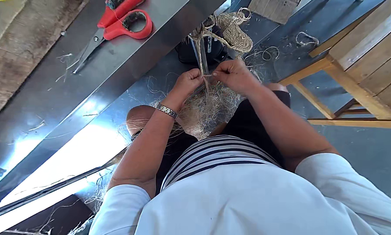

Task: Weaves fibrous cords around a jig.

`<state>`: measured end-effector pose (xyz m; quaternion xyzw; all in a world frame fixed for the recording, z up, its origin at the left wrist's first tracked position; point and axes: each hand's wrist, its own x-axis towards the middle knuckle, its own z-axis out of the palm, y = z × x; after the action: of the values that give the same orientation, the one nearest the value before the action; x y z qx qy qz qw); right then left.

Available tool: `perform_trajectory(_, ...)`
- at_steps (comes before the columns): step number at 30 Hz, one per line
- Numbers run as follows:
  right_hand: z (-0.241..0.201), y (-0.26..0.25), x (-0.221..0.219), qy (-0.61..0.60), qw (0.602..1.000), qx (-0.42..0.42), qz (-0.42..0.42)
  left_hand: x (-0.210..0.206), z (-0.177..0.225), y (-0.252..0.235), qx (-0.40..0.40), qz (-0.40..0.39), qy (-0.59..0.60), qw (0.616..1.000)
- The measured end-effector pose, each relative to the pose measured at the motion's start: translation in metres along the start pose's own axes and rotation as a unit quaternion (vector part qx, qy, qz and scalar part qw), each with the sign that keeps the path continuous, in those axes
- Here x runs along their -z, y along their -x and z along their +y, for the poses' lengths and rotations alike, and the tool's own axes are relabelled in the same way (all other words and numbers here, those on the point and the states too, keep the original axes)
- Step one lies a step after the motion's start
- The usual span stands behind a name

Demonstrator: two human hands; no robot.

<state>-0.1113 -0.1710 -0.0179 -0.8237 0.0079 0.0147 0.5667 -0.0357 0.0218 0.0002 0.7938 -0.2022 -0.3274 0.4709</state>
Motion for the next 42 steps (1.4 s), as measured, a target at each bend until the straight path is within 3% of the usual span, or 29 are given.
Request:
perform_trajectory(4,-0.024,0.016,0.005,-0.010,0.999,0.016,0.035,-0.006,0.010,0.003,0.030,0.015,0.012,0.999)
perform_trajectory(8,-0.053,0.040,-0.034,0.181,0.980,0.070,0.037,-0.006,0.021,0.008,0.100,-0.011,0.156,0.983)
perform_trajectory(11,-0.043,0.043,-0.058,0.271,0.957,0.083,0.052,0.000,0.018,0.013,0.137,-0.020,0.222,0.965)
perform_trajectory(14,-0.034,0.041,-0.064,0.300,0.951,0.066,0.048,0.001,0.017,0.019,0.127,0.002,0.237,0.963)
perform_trajectory(19,-0.030,0.040,-0.069,0.309,0.942,0.106,0.070,-0.013,0.023,0.026,0.083,0.013,0.200,0.976)
perform_trajectory(21,-0.031,0.043,-0.063,0.289,0.947,0.126,0.066,-0.016,0.019,0.026,0.060,0.011,0.190,0.980)
perform_trajectory(23,-0.024,0.047,-0.057,0.250,0.942,0.179,0.137,-0.011,0.016,0.027,0.054,0.013,0.191,0.980)
perform_trajectory(25,-0.021,0.046,-0.051,0.195,0.948,0.164,0.192,-0.008,0.014,0.028,0.057,0.013,0.197,0.979)
perform_trajectory(29,-0.013,0.030,-0.043,0.002,0.997,-0.036,0.061,-0.014,0.015,0.028,0.057,0.019,0.192,0.980)
perform_trajectory(32,-0.010,0.022,-0.048,-0.206,0.973,-0.101,0.002,-0.017,0.014,0.028,0.050,0.037,0.170,0.983)
perform_trajectory(35,-0.011,0.029,-0.027,-0.352,0.929,-0.112,-0.029,-0.013,0.009,0.028,0.062,0.034,0.172,0.983)
perform_trajectory(39,-0.004,0.069,0.041,-0.299,0.951,-0.066,-0.046,-0.007,0.008,0.029,0.071,0.029,0.195,0.978)
perform_trajectory(42,0.015,0.126,0.111,-0.190,0.980,-0.059,0.011,-0.002,0.004,0.029,0.069,0.029,0.201,0.977)
